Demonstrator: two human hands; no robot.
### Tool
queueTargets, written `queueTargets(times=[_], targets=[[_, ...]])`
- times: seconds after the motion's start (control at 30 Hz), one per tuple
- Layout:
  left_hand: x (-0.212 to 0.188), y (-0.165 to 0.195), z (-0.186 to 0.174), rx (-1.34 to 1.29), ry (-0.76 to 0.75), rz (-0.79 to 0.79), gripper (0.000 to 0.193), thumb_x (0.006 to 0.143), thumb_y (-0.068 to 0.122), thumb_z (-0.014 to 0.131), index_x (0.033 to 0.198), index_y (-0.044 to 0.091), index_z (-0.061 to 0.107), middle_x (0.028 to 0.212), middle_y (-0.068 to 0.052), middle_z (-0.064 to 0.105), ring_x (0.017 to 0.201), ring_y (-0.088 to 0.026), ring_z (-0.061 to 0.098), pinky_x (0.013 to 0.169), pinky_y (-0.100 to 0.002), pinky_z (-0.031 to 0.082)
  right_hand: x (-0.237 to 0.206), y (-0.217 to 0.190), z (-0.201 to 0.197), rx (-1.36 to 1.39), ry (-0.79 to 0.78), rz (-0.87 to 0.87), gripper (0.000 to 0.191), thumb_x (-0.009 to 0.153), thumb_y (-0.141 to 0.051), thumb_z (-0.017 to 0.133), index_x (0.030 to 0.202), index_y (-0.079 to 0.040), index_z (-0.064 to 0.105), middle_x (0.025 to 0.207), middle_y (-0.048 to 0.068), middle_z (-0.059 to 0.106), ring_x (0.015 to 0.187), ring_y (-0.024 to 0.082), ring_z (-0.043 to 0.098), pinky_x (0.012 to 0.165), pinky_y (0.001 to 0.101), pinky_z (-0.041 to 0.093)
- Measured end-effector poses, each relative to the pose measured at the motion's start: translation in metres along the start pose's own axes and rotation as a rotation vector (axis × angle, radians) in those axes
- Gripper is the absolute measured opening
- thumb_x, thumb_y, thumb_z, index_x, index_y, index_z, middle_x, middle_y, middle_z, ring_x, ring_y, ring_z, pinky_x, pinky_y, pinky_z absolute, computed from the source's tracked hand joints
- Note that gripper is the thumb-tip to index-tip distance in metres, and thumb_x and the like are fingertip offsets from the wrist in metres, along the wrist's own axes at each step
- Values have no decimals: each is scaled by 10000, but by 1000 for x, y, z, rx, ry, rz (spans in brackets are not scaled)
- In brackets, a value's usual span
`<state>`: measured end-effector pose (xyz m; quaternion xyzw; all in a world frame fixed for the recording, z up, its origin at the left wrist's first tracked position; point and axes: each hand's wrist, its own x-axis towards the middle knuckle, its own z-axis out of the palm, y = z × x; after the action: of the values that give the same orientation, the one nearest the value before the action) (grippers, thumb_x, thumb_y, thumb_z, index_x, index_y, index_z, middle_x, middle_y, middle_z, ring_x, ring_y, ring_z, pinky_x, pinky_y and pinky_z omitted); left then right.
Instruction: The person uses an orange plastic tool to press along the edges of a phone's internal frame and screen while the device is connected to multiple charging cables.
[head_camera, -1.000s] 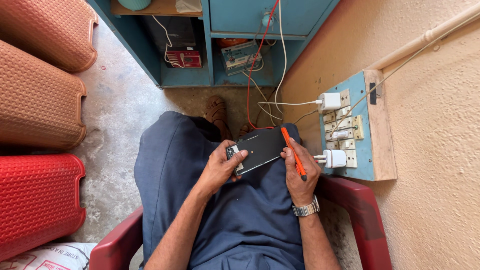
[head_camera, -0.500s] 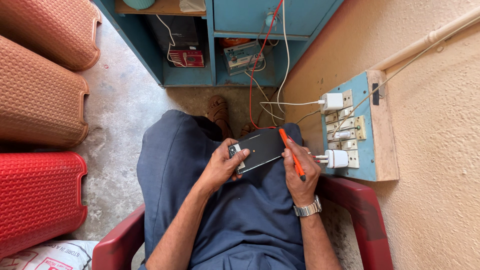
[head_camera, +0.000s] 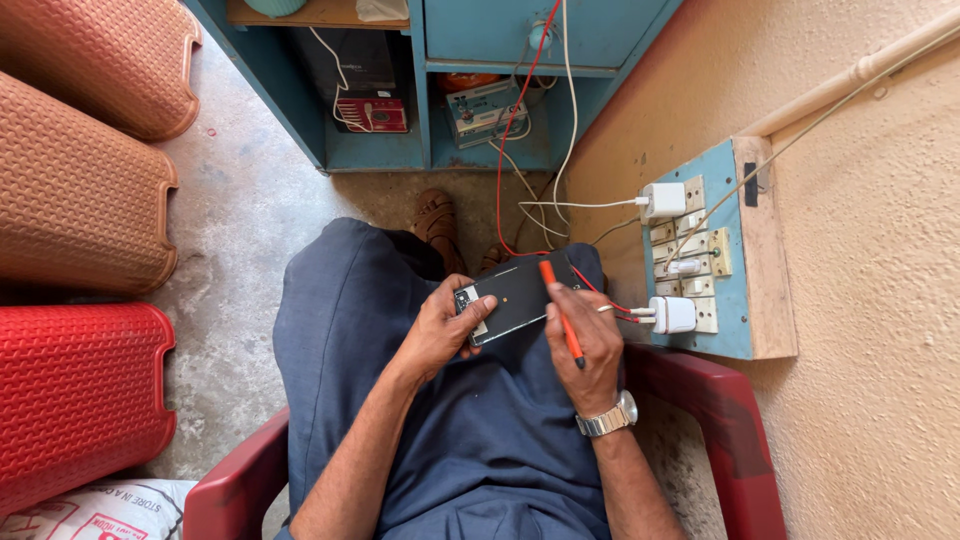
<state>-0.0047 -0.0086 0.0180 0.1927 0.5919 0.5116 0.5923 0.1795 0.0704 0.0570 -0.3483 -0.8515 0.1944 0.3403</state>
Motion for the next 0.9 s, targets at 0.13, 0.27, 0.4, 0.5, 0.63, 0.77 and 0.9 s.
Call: queueTargets(times=[0.13, 0.27, 0.4, 0.5, 0.63, 0.77, 0.9], targets=[[2, -2, 0, -10, -2, 6, 384, 926, 314, 708, 1111, 5, 576, 675, -41, 636, 486, -92, 583, 388, -234, 445, -2, -7, 2, 33, -26, -22, 286, 928, -17, 674, 1211, 12, 704, 1118, 141, 754, 994, 313, 675, 894, 397, 547], [2, -3, -1, -6, 0, 14, 389, 927, 313, 709, 1115, 0, 576, 673, -43, 637, 487, -92, 585, 387, -234, 446, -1, -12, 3, 48, -36, -45, 286, 916, -9, 688, 1200, 7, 708, 1115, 135, 753, 991, 315, 683, 885, 392, 551], [2, -4, 0, -26, 5, 6, 392, 921, 313, 712, 1117, 4, 571, 675, -41, 637, 484, -93, 583, 388, -234, 447, -3, -21, 8, 67, -51, -92, 289, 901, -5, 702, 1190, 4, 708, 1125, 140, 748, 980, 314, 685, 883, 389, 553], [2, -4, -1, 2, 2, 21, 388, 924, 319, 706, 1115, 7, 576, 672, -43, 642, 490, -94, 595, 391, -234, 454, -5, -27, 13, 89, -70, -107, 294, 892, 3, 710, 1187, 3, 708, 1130, 137, 747, 976, 312, 687, 877, 385, 558], [2, -6, -1, -13, 1, 39, 389, 932, 317, 709, 1112, -2, 577, 681, -40, 638, 500, -92, 593, 396, -232, 449, -7, -28, 16, 99, -63, -117, 308, 882, 13, 722, 1189, 5, 706, 1130, 139, 747, 970, 312, 687, 868, 380, 560], [4, -7, -3, 11, -16, 26, 392, 938, 327, 695, 1123, 3, 574, 675, -41, 637, 509, -91, 597, 410, -232, 459, -8, -28, 17, 96, -65, -135, 317, 869, 17, 734, 1184, 10, 704, 1123, 143, 745, 969, 312, 688, 864, 379, 561], [5, -9, -7, 3, -49, 14, 351, 951, 253, 661, 1167, 1, 548, 706, -49, 650, 543, -105, 620, 454, -244, 487, -8, -30, 20, 97, -61, -157, 321, 866, 21, 743, 1184, 14, 704, 1121, 140, 747, 966, 306, 689, 867, 379, 564]])
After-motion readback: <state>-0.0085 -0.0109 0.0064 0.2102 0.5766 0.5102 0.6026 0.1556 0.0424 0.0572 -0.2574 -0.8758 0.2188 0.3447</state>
